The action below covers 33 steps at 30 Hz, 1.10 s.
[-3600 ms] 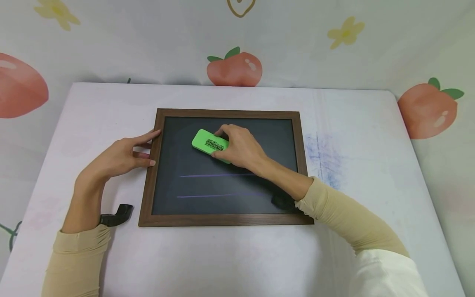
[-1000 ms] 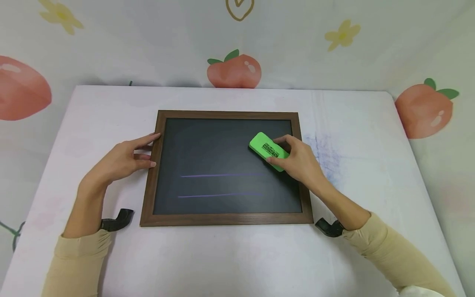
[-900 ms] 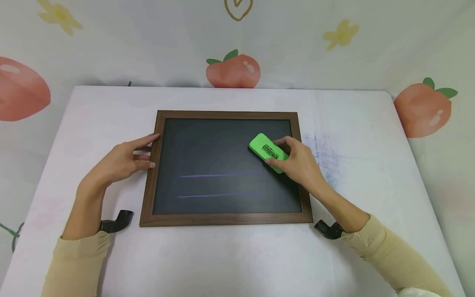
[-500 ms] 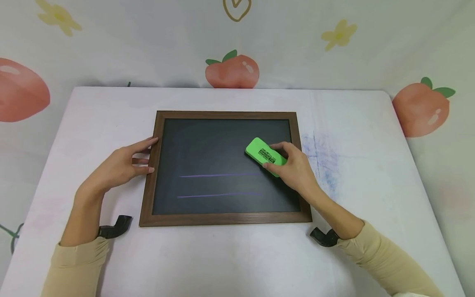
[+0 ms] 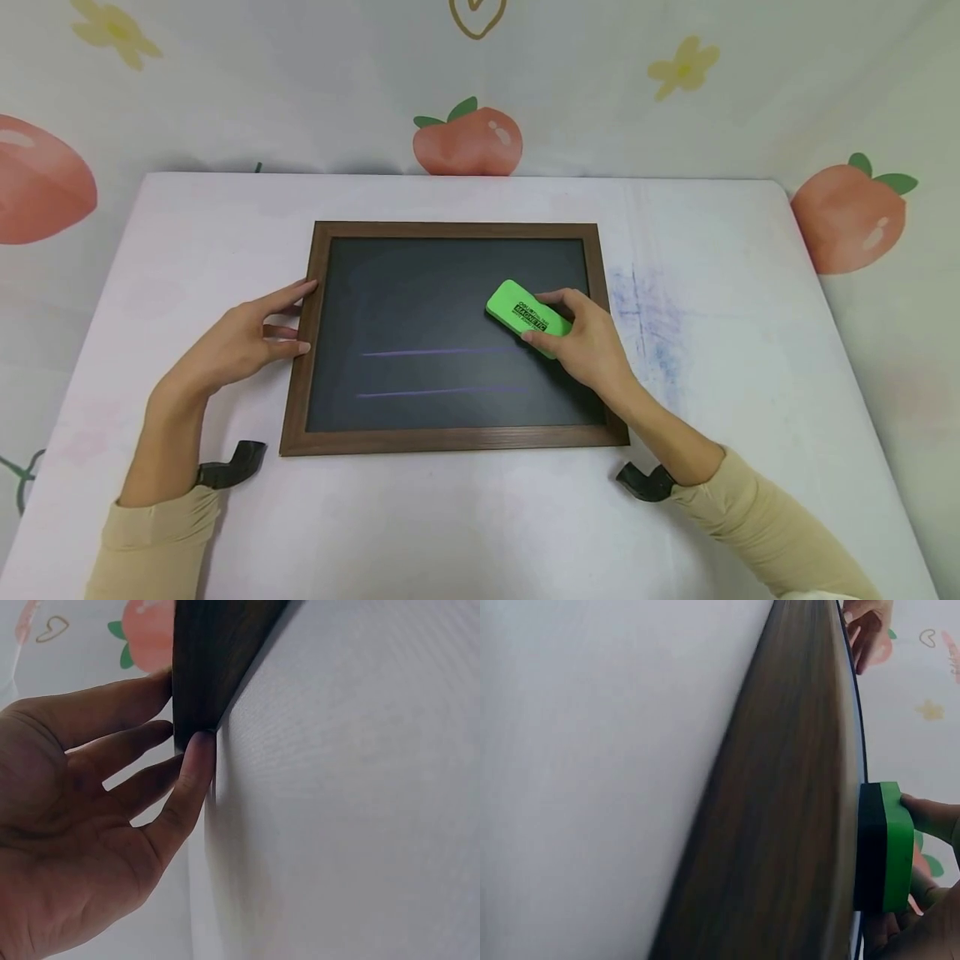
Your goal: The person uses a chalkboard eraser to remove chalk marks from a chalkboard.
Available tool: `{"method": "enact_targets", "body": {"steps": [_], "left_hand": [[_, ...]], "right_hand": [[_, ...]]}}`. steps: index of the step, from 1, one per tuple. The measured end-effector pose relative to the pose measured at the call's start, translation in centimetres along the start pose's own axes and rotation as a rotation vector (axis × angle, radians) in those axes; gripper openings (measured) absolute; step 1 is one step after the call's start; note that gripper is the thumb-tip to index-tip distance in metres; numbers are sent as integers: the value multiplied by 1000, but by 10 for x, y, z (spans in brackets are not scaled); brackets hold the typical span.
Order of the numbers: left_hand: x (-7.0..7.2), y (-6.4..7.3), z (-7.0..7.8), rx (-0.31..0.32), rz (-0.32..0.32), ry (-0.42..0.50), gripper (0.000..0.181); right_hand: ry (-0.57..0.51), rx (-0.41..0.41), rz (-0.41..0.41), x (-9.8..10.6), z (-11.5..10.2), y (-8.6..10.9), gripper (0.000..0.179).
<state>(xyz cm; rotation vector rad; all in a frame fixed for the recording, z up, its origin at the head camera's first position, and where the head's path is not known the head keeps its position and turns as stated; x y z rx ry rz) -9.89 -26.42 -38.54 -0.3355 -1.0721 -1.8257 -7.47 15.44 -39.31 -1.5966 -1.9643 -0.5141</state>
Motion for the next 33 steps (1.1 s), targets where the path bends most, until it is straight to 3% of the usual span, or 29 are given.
{"method": "enact_targets", "body": {"steps": [5, 33], "left_hand": [[0, 1, 0, -23, 0, -2, 86], [1, -1, -1, 20, -7, -20, 88]], "right_hand": [[6, 9, -8, -6, -6, 1, 53], [-27, 69, -23, -42, -32, -5, 49]]}}
Point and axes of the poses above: each hand's wrist, its own y-axis away from the middle knuckle, its own x-axis out of the back of the hand, z = x × y, the point moved 2 cm from there along -y, towards the middle knuckle, and after that the axes turned 14 degrees about x, right-handed, at the moved point
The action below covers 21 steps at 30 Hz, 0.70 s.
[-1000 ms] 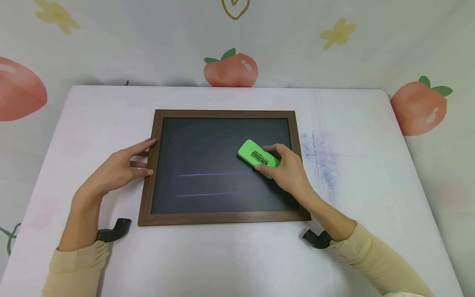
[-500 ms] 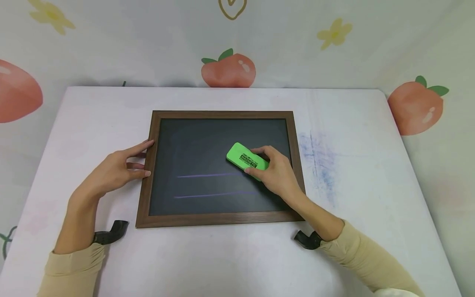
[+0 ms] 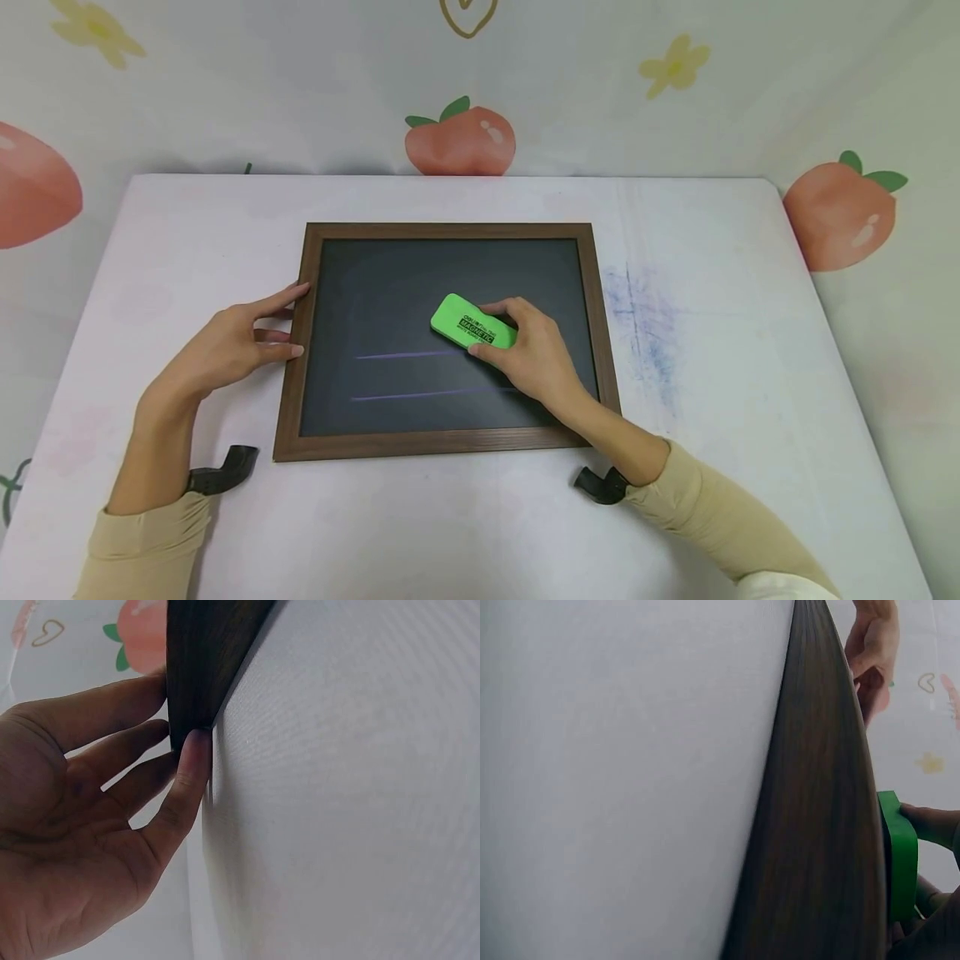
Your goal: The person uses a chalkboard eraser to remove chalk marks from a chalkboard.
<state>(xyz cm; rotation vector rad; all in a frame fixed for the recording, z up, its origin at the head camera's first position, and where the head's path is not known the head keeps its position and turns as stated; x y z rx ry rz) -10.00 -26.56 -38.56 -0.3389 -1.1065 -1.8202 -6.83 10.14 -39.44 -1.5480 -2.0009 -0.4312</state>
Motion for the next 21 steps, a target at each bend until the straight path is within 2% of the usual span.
{"method": "enact_targets", "body": {"steps": [21], "left_hand": [[0, 0, 0, -3, 7, -4, 87]], "right_hand": [[1, 23, -43, -26, -21, -9, 51]]}}
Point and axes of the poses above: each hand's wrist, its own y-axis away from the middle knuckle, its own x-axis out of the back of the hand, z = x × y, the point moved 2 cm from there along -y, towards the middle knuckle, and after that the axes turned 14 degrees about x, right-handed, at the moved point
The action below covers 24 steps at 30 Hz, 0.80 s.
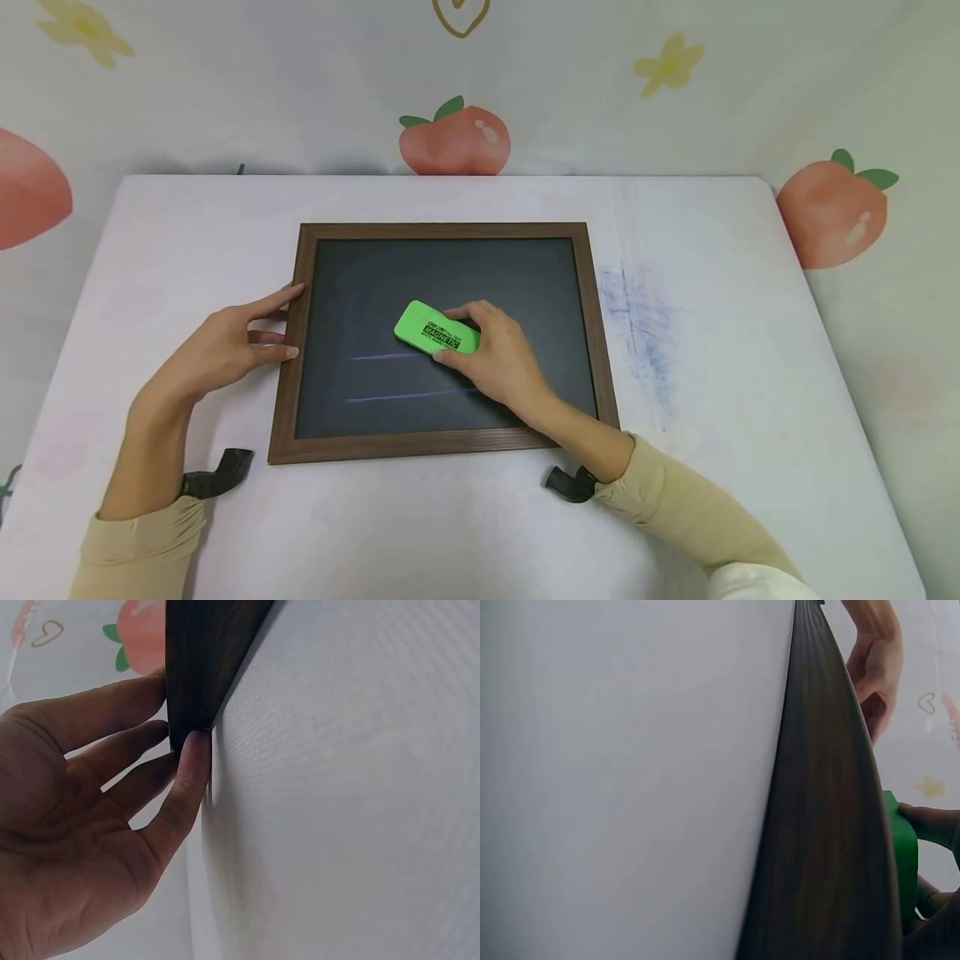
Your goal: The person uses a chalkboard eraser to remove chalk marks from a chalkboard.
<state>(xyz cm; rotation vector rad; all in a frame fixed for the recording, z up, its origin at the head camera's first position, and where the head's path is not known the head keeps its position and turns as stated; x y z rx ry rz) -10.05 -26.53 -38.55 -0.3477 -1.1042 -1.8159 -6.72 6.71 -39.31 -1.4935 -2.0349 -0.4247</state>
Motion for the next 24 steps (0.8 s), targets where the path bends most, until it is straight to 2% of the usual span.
{"method": "enact_targets", "body": {"steps": [9, 24], "left_hand": [[-1, 0, -1, 16, 8, -12, 87], [-2, -2, 1, 5, 3, -21, 87]], "right_hand": [[-1, 33, -39, -14, -9, -5, 50], [21, 73, -75, -28, -21, -12, 51]]}}
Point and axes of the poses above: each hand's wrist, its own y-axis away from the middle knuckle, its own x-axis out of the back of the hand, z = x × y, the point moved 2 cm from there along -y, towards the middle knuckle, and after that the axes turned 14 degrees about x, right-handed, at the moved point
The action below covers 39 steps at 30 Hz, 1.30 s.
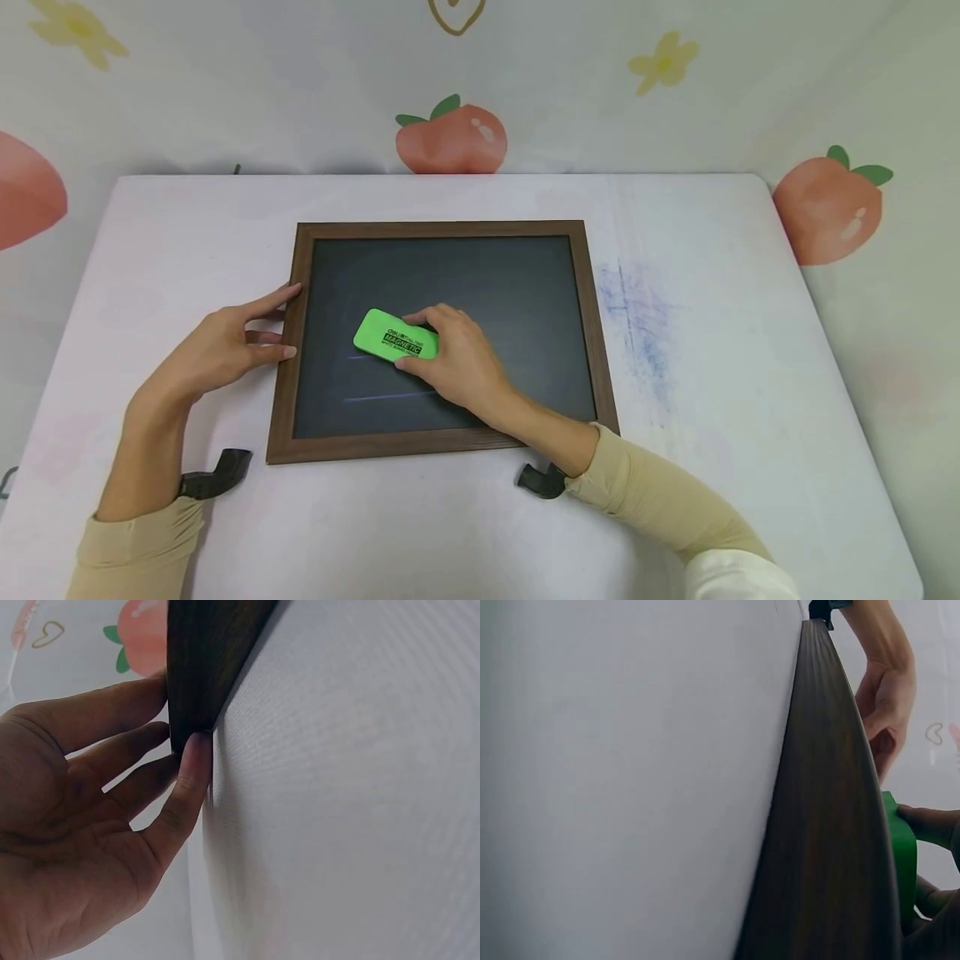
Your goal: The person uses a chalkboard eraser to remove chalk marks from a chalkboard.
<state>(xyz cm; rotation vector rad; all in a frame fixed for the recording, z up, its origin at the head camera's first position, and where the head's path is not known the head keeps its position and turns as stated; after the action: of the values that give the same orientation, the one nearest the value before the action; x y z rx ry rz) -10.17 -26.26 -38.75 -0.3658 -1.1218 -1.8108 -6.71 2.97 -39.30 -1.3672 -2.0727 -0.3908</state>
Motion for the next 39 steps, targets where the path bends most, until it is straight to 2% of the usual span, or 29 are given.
{"method": "enact_targets", "body": {"steps": [9, 15, 22, 33, 39], "left_hand": [[0, -2, 2, 16, -13, 4, 86], [1, 2, -1, 26, -5, 6, 86], [2, 4, -2, 15, -1, 8, 86], [1, 3, -1, -7, -4, 21, 86], [2, 3, -1, 6, 2, 7, 86]], "right_hand": [[-5, 7, -25, -12, -9, -5, 50], [12, 75, -45, -17, -14, -8, 51], [24, 124, -97, -14, -16, -11, 52], [108, 170, -249, -5, -18, -13, 53], [113, 148, -245, -1, -15, -11, 52]]}}
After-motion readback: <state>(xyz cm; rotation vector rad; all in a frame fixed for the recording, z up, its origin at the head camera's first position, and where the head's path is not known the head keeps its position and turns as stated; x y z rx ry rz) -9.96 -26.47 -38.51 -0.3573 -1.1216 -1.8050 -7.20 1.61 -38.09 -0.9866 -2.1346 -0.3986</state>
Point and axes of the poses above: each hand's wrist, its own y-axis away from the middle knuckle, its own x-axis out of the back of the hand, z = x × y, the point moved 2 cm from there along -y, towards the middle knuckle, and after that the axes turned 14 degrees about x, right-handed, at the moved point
